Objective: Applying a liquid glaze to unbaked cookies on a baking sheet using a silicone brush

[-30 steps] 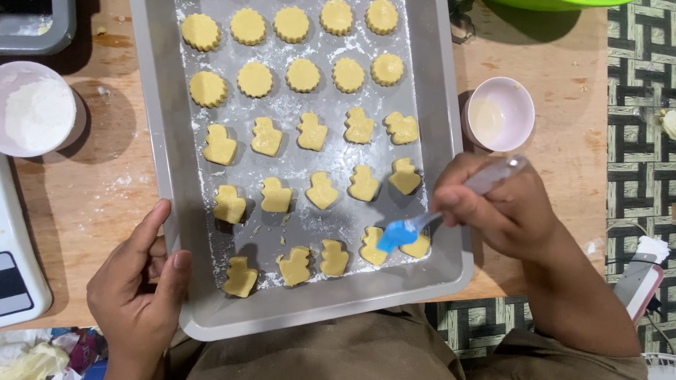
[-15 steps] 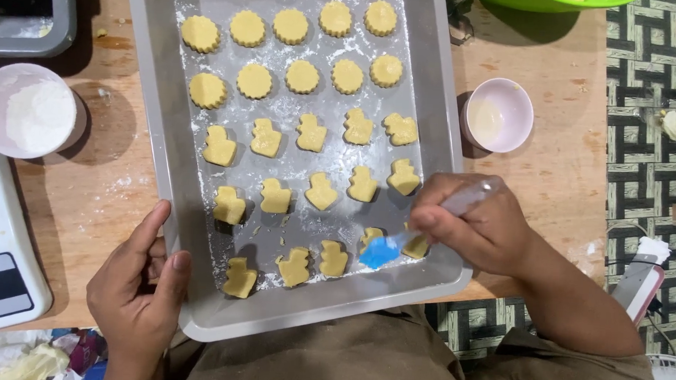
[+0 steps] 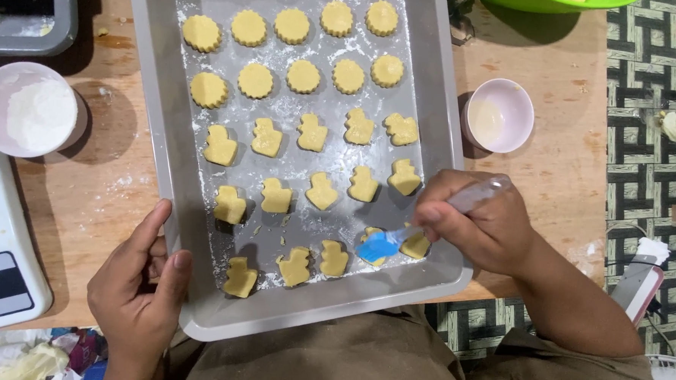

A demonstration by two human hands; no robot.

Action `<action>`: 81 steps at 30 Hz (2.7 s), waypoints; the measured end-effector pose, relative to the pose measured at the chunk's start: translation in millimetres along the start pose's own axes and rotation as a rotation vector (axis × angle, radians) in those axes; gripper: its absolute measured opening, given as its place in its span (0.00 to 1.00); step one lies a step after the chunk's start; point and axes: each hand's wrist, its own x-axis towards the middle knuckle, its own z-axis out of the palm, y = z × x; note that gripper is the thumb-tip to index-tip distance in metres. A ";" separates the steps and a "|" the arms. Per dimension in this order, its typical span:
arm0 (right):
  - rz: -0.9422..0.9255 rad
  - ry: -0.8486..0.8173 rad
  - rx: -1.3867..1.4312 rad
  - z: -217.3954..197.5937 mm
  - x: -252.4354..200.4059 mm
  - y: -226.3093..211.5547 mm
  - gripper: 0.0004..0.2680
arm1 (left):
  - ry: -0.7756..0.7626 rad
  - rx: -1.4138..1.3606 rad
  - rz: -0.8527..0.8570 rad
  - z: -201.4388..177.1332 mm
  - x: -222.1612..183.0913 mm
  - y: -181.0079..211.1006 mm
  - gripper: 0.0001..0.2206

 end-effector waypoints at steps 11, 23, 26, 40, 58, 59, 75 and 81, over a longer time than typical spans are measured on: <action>0.124 0.683 0.253 -63.2 -21.3 45.0 0.08 | -0.001 -0.014 0.014 -0.3 -0.2 -0.2 0.22; 0.135 1.084 0.050 -103.9 -22.0 67.1 0.18 | 0.045 0.075 0.566 -7.2 6.9 -0.9 0.25; 0.127 1.077 0.037 -99.9 -16.9 62.5 0.17 | -0.080 0.102 0.761 -8.3 10.3 12.6 0.24; 0.137 1.138 0.087 -102.5 -12.9 57.3 0.15 | 0.004 0.289 0.763 -6.6 4.7 9.8 0.08; 0.131 1.144 0.068 -122.3 -23.8 123.5 0.10 | -0.084 0.214 0.110 11.5 12.9 9.3 0.57; 0.175 1.074 -0.012 -118.4 -22.5 120.9 0.11 | -0.116 0.196 -0.101 10.8 14.2 14.3 0.61; 0.373 0.728 -0.503 -97.6 -0.8 71.7 0.15 | -0.016 0.193 -0.111 16.8 8.6 12.4 0.60; 0.370 0.725 -0.490 -97.7 0.4 69.7 0.15 | 0.005 0.177 -0.189 17.5 9.0 22.0 0.59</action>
